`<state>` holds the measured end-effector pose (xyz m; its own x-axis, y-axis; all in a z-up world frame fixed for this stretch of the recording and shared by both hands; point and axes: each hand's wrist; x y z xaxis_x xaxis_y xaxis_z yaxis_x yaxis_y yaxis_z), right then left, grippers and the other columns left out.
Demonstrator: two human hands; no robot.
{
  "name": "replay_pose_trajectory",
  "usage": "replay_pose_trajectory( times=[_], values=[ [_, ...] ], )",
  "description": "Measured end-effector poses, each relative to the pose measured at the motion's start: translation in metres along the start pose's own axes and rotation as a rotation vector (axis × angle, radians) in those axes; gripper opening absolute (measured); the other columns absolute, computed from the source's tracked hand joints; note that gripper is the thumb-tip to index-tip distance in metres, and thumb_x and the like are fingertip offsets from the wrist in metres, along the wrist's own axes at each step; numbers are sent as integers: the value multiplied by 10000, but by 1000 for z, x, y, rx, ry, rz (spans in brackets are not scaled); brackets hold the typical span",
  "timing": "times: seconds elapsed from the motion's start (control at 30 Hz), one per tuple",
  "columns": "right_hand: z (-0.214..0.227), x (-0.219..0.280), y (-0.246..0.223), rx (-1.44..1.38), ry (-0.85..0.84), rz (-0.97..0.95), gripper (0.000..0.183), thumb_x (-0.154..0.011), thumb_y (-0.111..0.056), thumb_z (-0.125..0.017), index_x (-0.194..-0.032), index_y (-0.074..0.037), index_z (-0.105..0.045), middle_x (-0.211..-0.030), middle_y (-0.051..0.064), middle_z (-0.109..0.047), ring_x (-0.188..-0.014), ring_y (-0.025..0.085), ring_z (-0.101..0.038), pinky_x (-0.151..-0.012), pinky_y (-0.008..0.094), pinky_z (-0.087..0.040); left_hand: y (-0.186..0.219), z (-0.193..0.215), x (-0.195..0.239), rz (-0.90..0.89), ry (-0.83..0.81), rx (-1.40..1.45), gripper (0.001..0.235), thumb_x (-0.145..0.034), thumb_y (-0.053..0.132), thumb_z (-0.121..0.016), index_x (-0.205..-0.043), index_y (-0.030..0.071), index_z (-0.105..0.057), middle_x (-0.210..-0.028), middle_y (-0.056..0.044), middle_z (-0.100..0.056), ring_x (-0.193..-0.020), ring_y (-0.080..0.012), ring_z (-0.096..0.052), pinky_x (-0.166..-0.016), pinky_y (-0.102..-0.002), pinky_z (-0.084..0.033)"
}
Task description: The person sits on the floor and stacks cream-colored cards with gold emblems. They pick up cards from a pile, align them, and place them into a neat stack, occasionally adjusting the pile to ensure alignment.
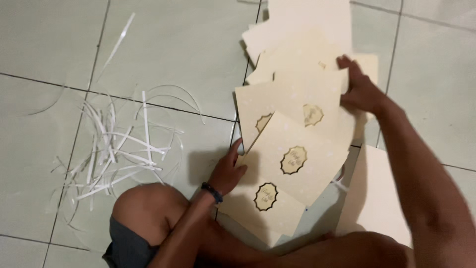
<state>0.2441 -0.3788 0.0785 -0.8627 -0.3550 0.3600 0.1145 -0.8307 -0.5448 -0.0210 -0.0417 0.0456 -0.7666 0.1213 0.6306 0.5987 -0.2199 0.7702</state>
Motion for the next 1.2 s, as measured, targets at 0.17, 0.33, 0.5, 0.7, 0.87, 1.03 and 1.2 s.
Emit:
replay_pose_trajectory(
  times=[0.17,0.33,0.5,0.7,0.87,1.03,1.2],
  values=[
    [-17,50,15,15,524,-20,859,-771,-106,-674,-1533,-165,-281,-1445,148,-281,-1262,424,-403,-1122,514,-364,-52,-3,0,-144,103,10,669,-832,53,-610,-1484,112,-475,-1503,-230,-481,-1433,-421,-416,-1188,-500,-365],
    [-95,107,-49,164,634,153,710,-693,-28,-733,-1378,-26,-547,-1248,169,-430,-1129,380,-498,-989,486,-466,-86,5,-28,-126,148,-208,459,-865,179,-643,-1304,312,-623,-1373,-51,-648,-1361,-288,-550,-1130,-418,-450],
    [-144,138,-64,-112,103,-341,655,-759,-287,-895,-1331,-216,-583,-1267,137,-702,-1259,361,-633,-1022,525,-506,-48,6,9,19,141,-178,543,-909,129,-538,-1408,341,-543,-1522,-86,-545,-1444,-319,-457,-1207,-459,-377],
    [-111,151,-86,-417,271,-521,422,-800,-523,-817,-1076,-211,-746,-907,109,-738,-846,278,-725,-753,451,-555,-41,17,12,-26,178,-139,551,-898,112,-537,-1427,267,-563,-1508,-104,-559,-1452,-326,-451,-1210,-465,-368],
    [-135,142,-119,-357,238,-409,716,-855,-420,-809,-1402,-64,-517,-1383,255,-586,-1334,441,-544,-1063,564,-467,-26,12,8,-54,102,-151,672,-894,137,-556,-1553,192,-432,-1528,-193,-512,-1465,-349,-424,-1238,-472,-348],
    [-93,181,-187,-475,95,-395,444,-827,-315,-797,-1146,-18,-711,-1030,193,-751,-1034,345,-723,-934,456,-533,-29,14,1,-54,90,-85,712,-859,83,-563,-1559,133,-444,-1541,-248,-484,-1483,-372,-391,-1246,-474,-329],
    [-93,169,-115,-260,390,-450,575,-869,-503,-791,-918,25,-569,-869,207,-487,-761,371,-562,-667,500,-457,-67,11,-35,-53,171,-162,469,-872,143,-589,-1317,275,-652,-1474,-125,-582,-1437,-317,-462,-1206,-442,-385]
  ],
)
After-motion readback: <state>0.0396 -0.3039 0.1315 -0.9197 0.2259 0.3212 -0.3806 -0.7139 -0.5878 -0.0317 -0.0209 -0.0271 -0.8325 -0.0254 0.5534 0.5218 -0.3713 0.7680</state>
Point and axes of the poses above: each hand's wrist, its own x-axis away from the middle knuckle, its own z-axis out of the back of the hand, y = z × x
